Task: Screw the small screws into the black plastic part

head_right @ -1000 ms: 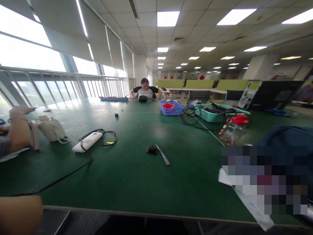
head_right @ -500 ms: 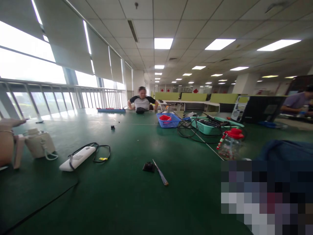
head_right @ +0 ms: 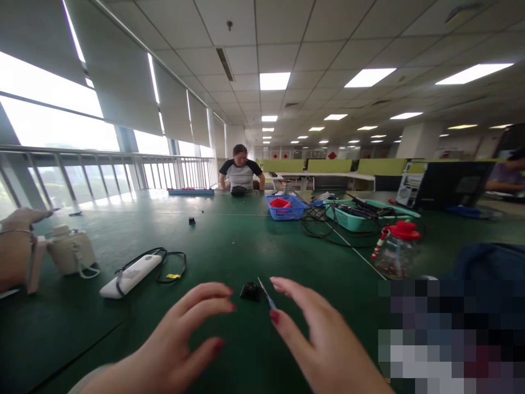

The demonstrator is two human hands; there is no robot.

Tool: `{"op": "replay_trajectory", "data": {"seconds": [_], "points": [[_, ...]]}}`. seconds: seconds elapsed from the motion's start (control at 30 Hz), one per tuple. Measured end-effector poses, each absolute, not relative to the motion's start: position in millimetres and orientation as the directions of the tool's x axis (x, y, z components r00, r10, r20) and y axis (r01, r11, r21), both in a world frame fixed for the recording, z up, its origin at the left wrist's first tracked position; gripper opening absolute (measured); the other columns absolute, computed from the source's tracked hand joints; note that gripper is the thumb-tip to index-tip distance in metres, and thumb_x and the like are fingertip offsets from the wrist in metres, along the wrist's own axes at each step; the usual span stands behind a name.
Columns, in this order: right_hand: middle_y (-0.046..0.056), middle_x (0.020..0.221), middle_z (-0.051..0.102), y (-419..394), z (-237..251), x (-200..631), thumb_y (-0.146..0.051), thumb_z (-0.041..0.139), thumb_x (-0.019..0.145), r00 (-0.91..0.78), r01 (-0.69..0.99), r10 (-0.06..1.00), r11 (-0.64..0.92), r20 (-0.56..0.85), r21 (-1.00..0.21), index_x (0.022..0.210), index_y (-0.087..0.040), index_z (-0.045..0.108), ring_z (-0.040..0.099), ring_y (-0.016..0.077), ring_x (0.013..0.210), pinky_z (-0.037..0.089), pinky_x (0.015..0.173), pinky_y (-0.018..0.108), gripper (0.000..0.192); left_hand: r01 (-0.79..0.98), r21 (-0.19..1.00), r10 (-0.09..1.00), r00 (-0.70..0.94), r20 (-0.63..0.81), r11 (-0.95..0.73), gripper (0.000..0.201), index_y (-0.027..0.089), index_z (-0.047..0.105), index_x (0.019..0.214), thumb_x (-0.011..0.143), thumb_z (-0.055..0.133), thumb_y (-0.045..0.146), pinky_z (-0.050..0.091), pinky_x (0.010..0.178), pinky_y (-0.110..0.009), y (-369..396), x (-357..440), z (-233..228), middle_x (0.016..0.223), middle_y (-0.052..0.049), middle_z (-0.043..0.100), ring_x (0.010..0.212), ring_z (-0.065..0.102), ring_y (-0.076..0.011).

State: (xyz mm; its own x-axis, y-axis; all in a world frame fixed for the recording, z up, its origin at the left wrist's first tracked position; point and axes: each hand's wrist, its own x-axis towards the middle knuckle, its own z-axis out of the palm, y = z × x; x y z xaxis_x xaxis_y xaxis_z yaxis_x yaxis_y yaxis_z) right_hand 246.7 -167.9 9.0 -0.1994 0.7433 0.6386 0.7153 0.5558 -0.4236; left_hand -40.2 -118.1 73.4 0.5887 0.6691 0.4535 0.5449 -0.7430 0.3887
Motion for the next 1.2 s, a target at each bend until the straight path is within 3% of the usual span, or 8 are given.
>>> {"op": "replay_trajectory", "data": {"seconds": [0.1,0.2,0.43,0.53,0.63,0.77,0.93,1.2], "points": [[0.014,0.12,0.063,-126.2,27.1,211.4,-0.035,0.07,0.08,-0.172,0.897,0.927,0.288,0.333,-0.337,0.132,-0.024,0.056,0.064,0.0313,0.1,0.053,0.085,0.043,0.055,0.613,0.393,0.717,0.663,0.215,-0.685,0.071,0.035,0.037,0.144,0.08,0.068,0.04,0.033,0.116,-0.047,-87.5,-20.1,65.3,0.157,-0.005,0.03,0.143,0.03,-0.0316],[0.017,0.121,0.062,-109.4,33.0,184.0,-0.028,0.062,0.086,-0.085,0.988,0.987,0.101,0.136,-0.119,0.138,-0.019,0.051,0.062,0.0336,0.105,0.052,0.084,0.045,0.054,0.684,0.387,0.751,0.659,0.037,-0.619,0.088,0.025,0.028,0.15,0.074,0.072,0.038,0.025,0.118,-0.051,-54.4,-1.3,46.6,0.16,-0.011,0.023,0.146,0.02,-0.035],[0.016,0.106,0.07,-91.6,50.1,171.7,-0.007,0.048,0.088,-0.167,0.974,0.977,0.185,-0.136,0.131,0.145,-0.02,0.043,0.068,0.0295,0.091,0.052,0.078,0.042,0.059,0.61,0.459,0.741,0.645,0.184,-0.646,0.05,0.029,0.052,0.132,0.083,0.059,0.021,0.033,0.115,-0.038,-26.8,11.7,20.4,0.138,-0.002,0.055,0.132,0.046,-0.0222],[0.015,0.101,0.07,-75.3,56.2,177.4,-0.006,0.041,0.09,-0.164,0.983,0.985,0.168,-0.061,0.071,0.145,-0.017,0.041,0.069,0.0278,0.088,0.052,0.075,0.039,0.056,0.618,0.477,0.765,0.608,0.213,-0.625,0.041,0.028,0.057,0.124,0.084,0.056,0.017,0.037,0.112,-0.038,-21.5,12.7,16.1,0.131,-0.003,0.06,0.126,0.051,-0.0219],[0.014,0.105,0.069,-62.8,53.7,190.0,-0.009,0.046,0.089,-0.133,0.985,0.987,0.141,0.088,-0.096,0.14,-0.019,0.048,0.068,0.0254,0.085,0.053,0.069,0.035,0.052,0.617,0.507,0.781,0.588,0.21,-0.601,0.038,0.028,0.058,0.12,0.084,0.056,0.017,0.041,0.107,-0.038,-16.1,12.2,12.0,0.126,-0.002,0.062,0.12,0.055,-0.0218],[0.007,0.095,0.066,-57.1,45.0,211.3,-0.012,0.05,0.089,-0.182,0.896,0.912,0.308,0.368,-0.32,0.107,-0.02,0.067,0.066,0.0186,0.074,0.053,0.06,0.028,0.026,0.613,0.546,0.8,0.565,0.202,-0.571,0.039,0.032,0.059,0.12,0.083,0.06,0.019,0.041,0.105,-0.039,-11.9,9.2,9.1,0.124,0.0,0.063,0.117,0.055,-0.0219],[0.005,0.09,0.062,-59.2,42.0,220.3,-0.01,0.05,0.088,-0.267,0.779,0.769,0.527,0.58,-0.339,0.1,-0.02,0.067,0.061,0.0155,0.071,0.052,0.06,0.027,0.022,0.601,0.601,0.821,0.541,0.18,-0.528,0.043,0.031,0.06,0.122,0.079,0.065,0.024,0.041,0.103,-0.038,-6.5,5.2,7.8,0.121,-0.002,0.064,0.114,0.056,-0.0229],[0.004,0.088,0.06,-72.7,41.7,208.7,-0.012,0.051,0.091,-0.325,0.701,0.683,0.638,0.654,-0.318,0.108,-0.02,0.065,0.06,0.0149,0.075,0.051,0.066,0.028,0.024,0.595,0.648,0.845,0.514,0.149,-0.476,0.039,0.029,0.065,0.117,0.078,0.065,0.03,0.044,0.096,-0.036,3.3,0.5,6.4,0.113,-0.003,0.066,0.105,0.059,-0.0226]]}}
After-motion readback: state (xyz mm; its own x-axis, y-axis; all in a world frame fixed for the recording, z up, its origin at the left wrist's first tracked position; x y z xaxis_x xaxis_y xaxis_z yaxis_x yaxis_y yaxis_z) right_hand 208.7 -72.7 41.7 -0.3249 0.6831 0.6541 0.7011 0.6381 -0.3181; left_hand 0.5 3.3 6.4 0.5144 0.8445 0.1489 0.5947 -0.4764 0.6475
